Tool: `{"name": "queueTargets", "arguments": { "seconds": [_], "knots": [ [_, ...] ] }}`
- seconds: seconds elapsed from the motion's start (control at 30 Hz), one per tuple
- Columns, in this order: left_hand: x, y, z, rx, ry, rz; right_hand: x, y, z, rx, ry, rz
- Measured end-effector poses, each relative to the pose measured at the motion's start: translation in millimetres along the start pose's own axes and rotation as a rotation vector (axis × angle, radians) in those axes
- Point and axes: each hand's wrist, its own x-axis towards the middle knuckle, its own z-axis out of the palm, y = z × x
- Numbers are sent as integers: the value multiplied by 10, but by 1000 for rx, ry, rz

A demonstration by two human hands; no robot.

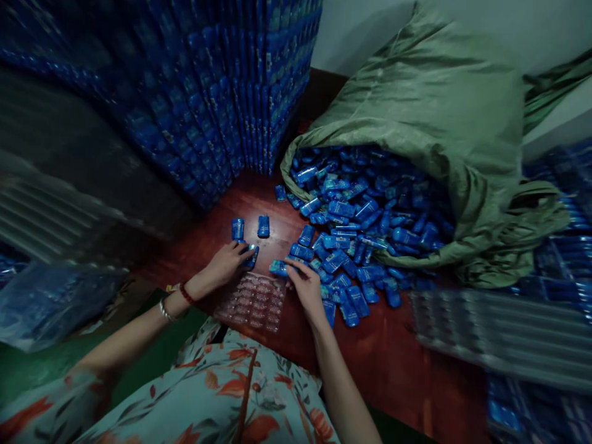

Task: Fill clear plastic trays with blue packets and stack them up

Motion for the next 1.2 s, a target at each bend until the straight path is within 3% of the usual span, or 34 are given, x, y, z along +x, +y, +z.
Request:
{"name": "queueTargets", "arguments": {
  "seconds": [0.1, 0.27, 0.57, 0.77, 0.87, 1.03, 1.2],
  "knots": [
    [105, 55, 25, 76, -22, 21, -188, 79, 27, 194, -100, 128],
    [204, 150, 60, 116, -28, 42, -402, 177, 194, 138, -16, 84],
    [225, 145, 191, 115, 17, 15, -342, 268, 350, -629, 5, -369],
    [267, 104, 219, 36, 46, -77, -359, 67, 372, -1082, -100, -374],
    [139, 61, 121, -128, 85, -142, -357, -38, 380, -1160, -131, -346],
    [-395, 8, -69, -500, 109, -82, -313, -102, 358, -1221, -176, -328],
    [-710, 44, 14, -405, 48, 15, -255, -146, 349, -1266, -233, -296]
  ]
}}
